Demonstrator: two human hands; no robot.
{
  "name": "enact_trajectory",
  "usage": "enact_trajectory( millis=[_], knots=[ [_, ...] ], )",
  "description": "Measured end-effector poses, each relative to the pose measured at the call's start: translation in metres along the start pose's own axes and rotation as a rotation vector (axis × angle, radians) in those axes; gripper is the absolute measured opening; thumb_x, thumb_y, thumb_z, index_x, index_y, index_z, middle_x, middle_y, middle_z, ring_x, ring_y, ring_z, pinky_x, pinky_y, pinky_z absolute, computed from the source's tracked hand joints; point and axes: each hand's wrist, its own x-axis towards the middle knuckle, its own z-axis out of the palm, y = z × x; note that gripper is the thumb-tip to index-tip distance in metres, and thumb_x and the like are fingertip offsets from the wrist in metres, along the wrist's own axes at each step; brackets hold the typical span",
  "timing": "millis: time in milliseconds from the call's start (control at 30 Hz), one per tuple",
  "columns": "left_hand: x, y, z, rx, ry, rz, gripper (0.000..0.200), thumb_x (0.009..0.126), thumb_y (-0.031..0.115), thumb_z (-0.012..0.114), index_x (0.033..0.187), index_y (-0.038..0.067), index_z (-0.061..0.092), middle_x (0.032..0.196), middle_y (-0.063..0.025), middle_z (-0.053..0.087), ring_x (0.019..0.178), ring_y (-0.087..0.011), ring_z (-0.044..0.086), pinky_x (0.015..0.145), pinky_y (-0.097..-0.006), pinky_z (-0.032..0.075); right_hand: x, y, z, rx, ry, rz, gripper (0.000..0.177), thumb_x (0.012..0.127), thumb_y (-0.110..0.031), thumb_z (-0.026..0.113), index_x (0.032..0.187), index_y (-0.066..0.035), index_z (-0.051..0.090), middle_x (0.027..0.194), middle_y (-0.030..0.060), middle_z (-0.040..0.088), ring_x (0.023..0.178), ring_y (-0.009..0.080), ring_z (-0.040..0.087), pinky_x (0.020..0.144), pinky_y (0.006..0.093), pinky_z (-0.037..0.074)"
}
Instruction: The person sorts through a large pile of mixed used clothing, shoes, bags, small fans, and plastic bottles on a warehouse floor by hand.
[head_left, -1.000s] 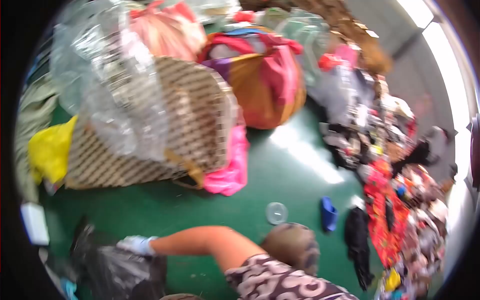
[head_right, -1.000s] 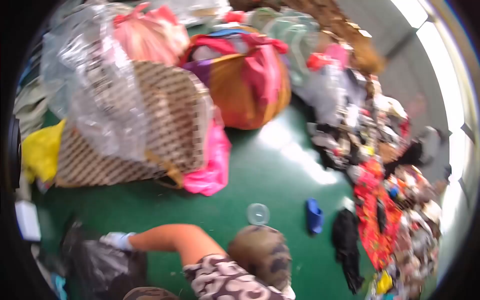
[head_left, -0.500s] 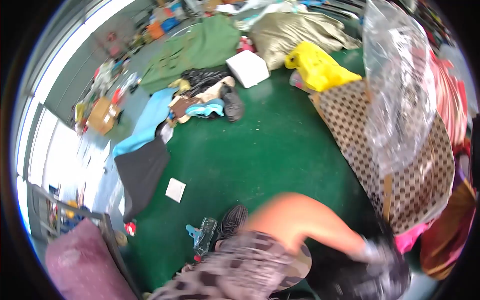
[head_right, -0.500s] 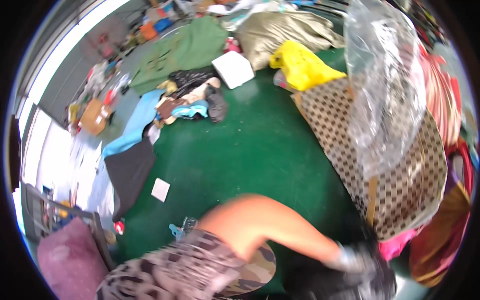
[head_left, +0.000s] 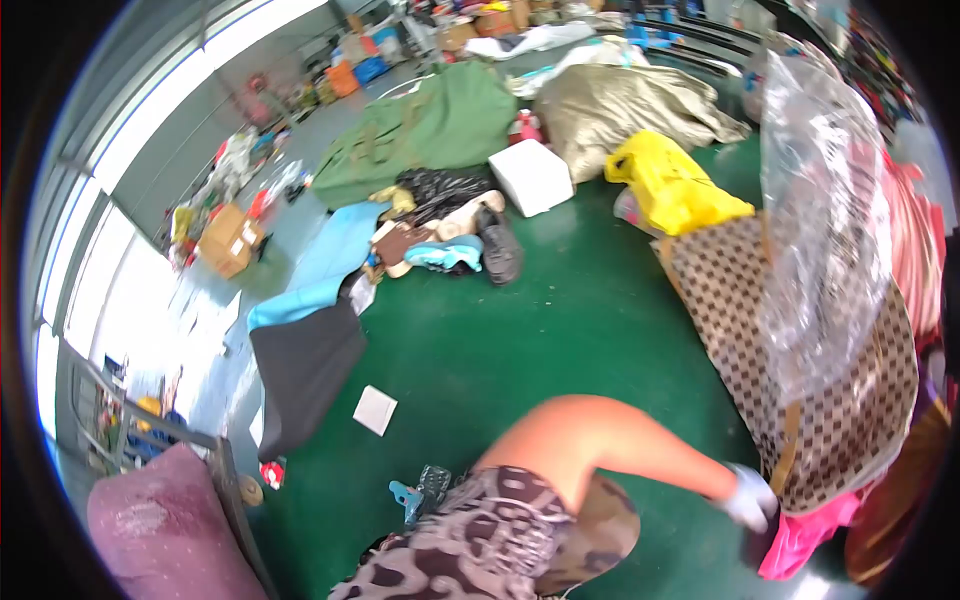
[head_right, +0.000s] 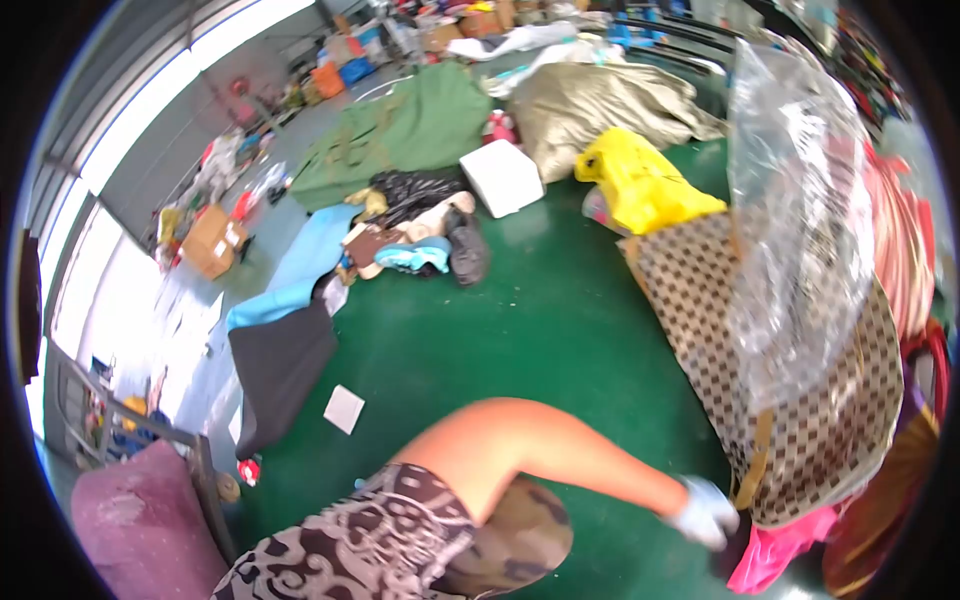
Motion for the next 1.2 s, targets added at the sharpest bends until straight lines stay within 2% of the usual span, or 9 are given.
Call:
enact_trajectory(
  millis=[267,333,500,567,667,867,967,1133,1200],
  knots=[
    [-0.400,-0.266,-0.042,-0.157,1.296,-0.852,0.055,0.082,0.029,0.061,0.127,0.001,0.047,0.102,-0.0156,0.064,0.070,-0.0171,0.061,0.071,-0.0324,0.050,0.142,-0.124,0.191,-0.822,-1.483,-0.923,0.053,0.087,-0.049,0.048,0.123,-0.011,0.057,0.122,0.0120,0.058,0.112,0.0298,0.055,0.093,0.0417,0.045],
    [-0.488,-0.284,-0.040,-0.136,1.443,-1.112,0.059,0.078,0.038,0.059,0.128,0.009,0.048,0.128,-0.0209,0.051,0.116,-0.0352,0.051,0.098,-0.0395,0.041,0.172,-0.164,0.247,-1.338,-1.784,-0.797,0.058,0.085,-0.050,0.047,0.131,-0.014,0.050,0.131,0.0132,0.052,0.114,0.0303,0.055,0.094,0.0399,0.044],
    [-0.626,-0.349,-0.082,-0.023,1.669,-1.566,0.086,0.073,0.042,0.066,0.145,0.022,0.022,0.148,-0.0153,0.026,0.123,-0.0358,0.043,0.100,-0.0436,0.039,0.204,-0.282,0.345,-1.268,-1.165,-0.840,0.046,0.083,-0.042,0.053,0.116,-0.010,0.059,0.113,0.0133,0.061,0.100,0.0303,0.061,0.084,0.0383,0.049],
    [-0.657,-0.383,-0.125,0.247,1.775,-1.463,0.090,0.069,0.038,0.071,0.144,0.022,0.024,0.149,-0.0137,0.022,0.128,-0.0363,0.036,0.099,-0.0488,0.037,0.212,-0.308,0.369,-0.596,-0.994,-0.613,0.041,0.082,-0.034,0.059,0.114,-0.007,0.059,0.108,0.0139,0.062,0.093,0.0294,0.062,0.080,0.0393,0.050],
    [-0.686,-0.388,-0.201,0.734,1.654,-1.357,0.082,0.070,0.028,0.071,0.141,0.018,0.031,0.149,-0.0112,0.022,0.128,-0.0380,0.033,0.101,-0.0510,0.033,0.192,-0.349,0.409,-0.739,-1.147,-0.546,0.038,0.082,-0.028,0.060,0.114,-0.008,0.059,0.109,0.0135,0.062,0.095,0.0293,0.061,0.081,0.0384,0.050],
    [-0.711,-0.470,-0.263,-0.304,1.608,-1.454,0.085,0.063,0.039,0.078,0.137,0.023,0.039,0.153,-0.0134,0.010,0.133,-0.0347,0.032,0.103,-0.0415,0.038,0.117,-0.328,0.474,-1.144,-1.575,-0.900,0.049,0.089,-0.045,0.044,0.124,-0.014,0.055,0.120,0.0110,0.059,0.110,0.0295,0.056,0.092,0.0386,0.045],
    [-0.689,-0.482,-0.235,0.009,1.689,-1.416,0.058,0.063,0.034,0.075,0.115,0.015,0.058,0.129,-0.0189,0.046,0.111,-0.0360,0.053,0.092,-0.0404,0.046,0.078,-0.325,0.477,-1.083,-1.714,-0.870,0.050,0.089,-0.048,0.042,0.124,-0.014,0.054,0.123,0.0110,0.057,0.112,0.0303,0.054,0.096,0.0385,0.042],
    [-0.663,-0.461,-0.138,-0.083,1.992,-1.018,0.050,0.066,0.031,0.075,0.102,-0.001,0.061,0.096,-0.0155,0.065,0.087,-0.0319,0.062,0.080,-0.0351,0.049,0.053,-0.283,0.454,-0.969,-1.753,-0.413,0.047,0.090,-0.046,0.045,0.123,-0.014,0.055,0.123,0.0127,0.057,0.111,0.0307,0.055,0.094,0.0373,0.043],
    [-0.642,-0.408,-0.096,-0.819,2.068,-0.636,0.044,0.073,0.019,0.072,0.110,0.000,0.057,0.085,-0.0018,0.064,0.071,-0.0093,0.061,0.057,-0.0225,0.047,0.052,-0.249,0.451,-0.715,-1.736,-0.206,0.047,0.090,-0.044,0.049,0.124,-0.013,0.054,0.123,0.0134,0.057,0.111,0.0292,0.055,0.094,0.0361,0.044]
  ],
)
